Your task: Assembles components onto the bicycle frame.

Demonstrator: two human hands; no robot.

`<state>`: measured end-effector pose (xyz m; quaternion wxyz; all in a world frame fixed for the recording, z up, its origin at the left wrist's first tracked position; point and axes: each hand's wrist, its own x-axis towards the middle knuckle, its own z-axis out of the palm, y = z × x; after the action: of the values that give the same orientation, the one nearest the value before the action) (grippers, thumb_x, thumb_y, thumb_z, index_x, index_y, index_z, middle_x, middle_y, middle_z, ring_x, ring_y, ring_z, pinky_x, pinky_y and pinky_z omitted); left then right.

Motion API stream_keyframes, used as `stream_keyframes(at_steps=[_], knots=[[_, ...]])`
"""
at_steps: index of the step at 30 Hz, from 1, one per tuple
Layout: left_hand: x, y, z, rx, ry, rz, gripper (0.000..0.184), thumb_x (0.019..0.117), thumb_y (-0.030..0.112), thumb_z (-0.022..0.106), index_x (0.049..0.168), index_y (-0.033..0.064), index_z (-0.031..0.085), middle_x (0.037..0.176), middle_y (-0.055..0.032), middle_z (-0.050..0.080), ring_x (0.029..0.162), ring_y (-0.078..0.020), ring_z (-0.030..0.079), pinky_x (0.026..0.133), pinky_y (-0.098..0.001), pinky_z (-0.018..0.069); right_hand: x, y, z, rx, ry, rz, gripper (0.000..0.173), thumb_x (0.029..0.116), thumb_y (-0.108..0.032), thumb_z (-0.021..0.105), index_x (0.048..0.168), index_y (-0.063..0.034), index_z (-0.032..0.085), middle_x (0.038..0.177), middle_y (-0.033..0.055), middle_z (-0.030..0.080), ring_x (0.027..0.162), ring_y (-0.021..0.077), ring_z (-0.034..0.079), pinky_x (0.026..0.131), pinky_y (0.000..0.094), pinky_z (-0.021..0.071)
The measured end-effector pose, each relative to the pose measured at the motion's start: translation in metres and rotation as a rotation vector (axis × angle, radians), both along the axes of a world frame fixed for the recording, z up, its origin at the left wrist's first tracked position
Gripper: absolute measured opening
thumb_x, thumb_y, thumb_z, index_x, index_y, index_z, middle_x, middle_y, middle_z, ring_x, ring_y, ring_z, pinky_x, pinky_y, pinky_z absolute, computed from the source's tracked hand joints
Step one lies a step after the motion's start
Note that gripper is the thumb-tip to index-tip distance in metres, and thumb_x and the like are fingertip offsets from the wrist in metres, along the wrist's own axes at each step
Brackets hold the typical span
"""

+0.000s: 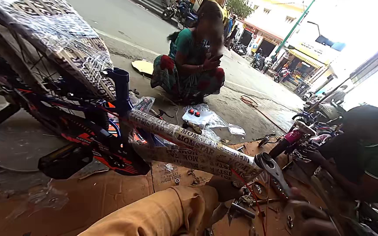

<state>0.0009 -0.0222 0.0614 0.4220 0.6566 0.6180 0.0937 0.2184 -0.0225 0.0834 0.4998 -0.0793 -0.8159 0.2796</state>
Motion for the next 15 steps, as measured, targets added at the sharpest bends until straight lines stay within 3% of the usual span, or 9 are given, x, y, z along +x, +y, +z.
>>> stream_keyframes(at_steps=[1,3,4,6,9,12,15], knots=[[-0.001,-0.009,0.022,-0.027,-0.020,0.020,0.055,0.1110,0.040,0.041,0.136,-0.0051,0.059,0.142,-0.0284,0.056,0.137,-0.0410,0.051,0.114,-0.0576,0.0347,0.008,0.008,-0.002,-0.183,0.157,0.018,0.024,0.1027,-0.042,0.058,0.115,-0.0255,0.070,0.128,-0.0029,0.069,0.131,0.0201,0.059,0.112,0.0390,0.0479],[-0.001,-0.004,0.004,0.049,-0.035,0.032,0.056,0.1092,0.042,0.044,0.134,-0.0050,0.060,0.139,-0.0281,0.058,0.134,-0.0401,0.054,0.112,-0.0573,0.0376,0.012,0.028,0.001,-0.579,0.429,0.069,0.027,0.1015,-0.034,0.061,0.120,-0.0176,0.072,0.130,0.0061,0.070,0.128,0.0253,0.062,0.109,0.0435,0.0502],[0.000,0.007,-0.027,0.120,-0.015,0.024,0.060,0.1061,0.050,0.045,0.128,-0.0033,0.063,0.132,-0.0275,0.062,0.127,-0.0409,0.059,0.106,-0.0610,0.0432,0.010,0.041,0.004,-0.705,0.509,0.035,0.026,0.1056,-0.029,0.054,0.119,-0.0132,0.069,0.127,0.0082,0.070,0.124,0.0261,0.064,0.108,0.0439,0.0516],[0.002,0.021,-0.056,0.130,0.006,0.020,0.065,0.1032,0.058,0.044,0.125,-0.0001,0.064,0.128,-0.0258,0.065,0.124,-0.0414,0.060,0.102,-0.0648,0.0446,-0.004,0.073,0.013,-0.878,0.544,-0.090,0.032,0.1114,-0.022,0.033,0.119,-0.0087,0.061,0.119,0.0085,0.072,0.113,0.0242,0.070,0.100,0.0417,0.0565],[0.000,0.018,-0.053,0.096,-0.001,0.053,0.065,0.1032,0.057,0.045,0.124,-0.0015,0.065,0.126,-0.0271,0.065,0.124,-0.0428,0.060,0.102,-0.0656,0.0436,-0.041,0.122,0.036,-1.045,0.409,-0.161,0.026,0.1112,-0.017,0.034,0.121,-0.0040,0.055,0.111,0.0112,0.071,0.101,0.0223,0.072,0.089,0.0384,0.0602],[0.000,0.010,-0.037,0.064,-0.004,0.037,0.063,0.1053,0.053,0.045,0.128,-0.0028,0.063,0.128,-0.0289,0.064,0.125,-0.0445,0.059,0.104,-0.0659,0.0422,-0.085,0.155,0.064,-1.126,0.076,-0.168,0.023,0.1096,-0.016,0.040,0.122,-0.0014,0.053,0.108,0.0139,0.071,0.093,0.0224,0.072,0.081,0.0378,0.0605],[0.000,0.012,-0.045,0.086,0.006,0.044,0.065,0.1047,0.055,0.044,0.124,-0.0038,0.065,0.126,-0.0295,0.065,0.124,-0.0457,0.060,0.103,-0.0669,0.0428,-0.145,0.158,0.091,-1.114,-0.263,-0.138,0.022,0.1072,-0.021,0.049,0.120,-0.0041,0.055,0.098,0.0099,0.068,0.080,0.0188,0.070,0.068,0.0345,0.0599]])
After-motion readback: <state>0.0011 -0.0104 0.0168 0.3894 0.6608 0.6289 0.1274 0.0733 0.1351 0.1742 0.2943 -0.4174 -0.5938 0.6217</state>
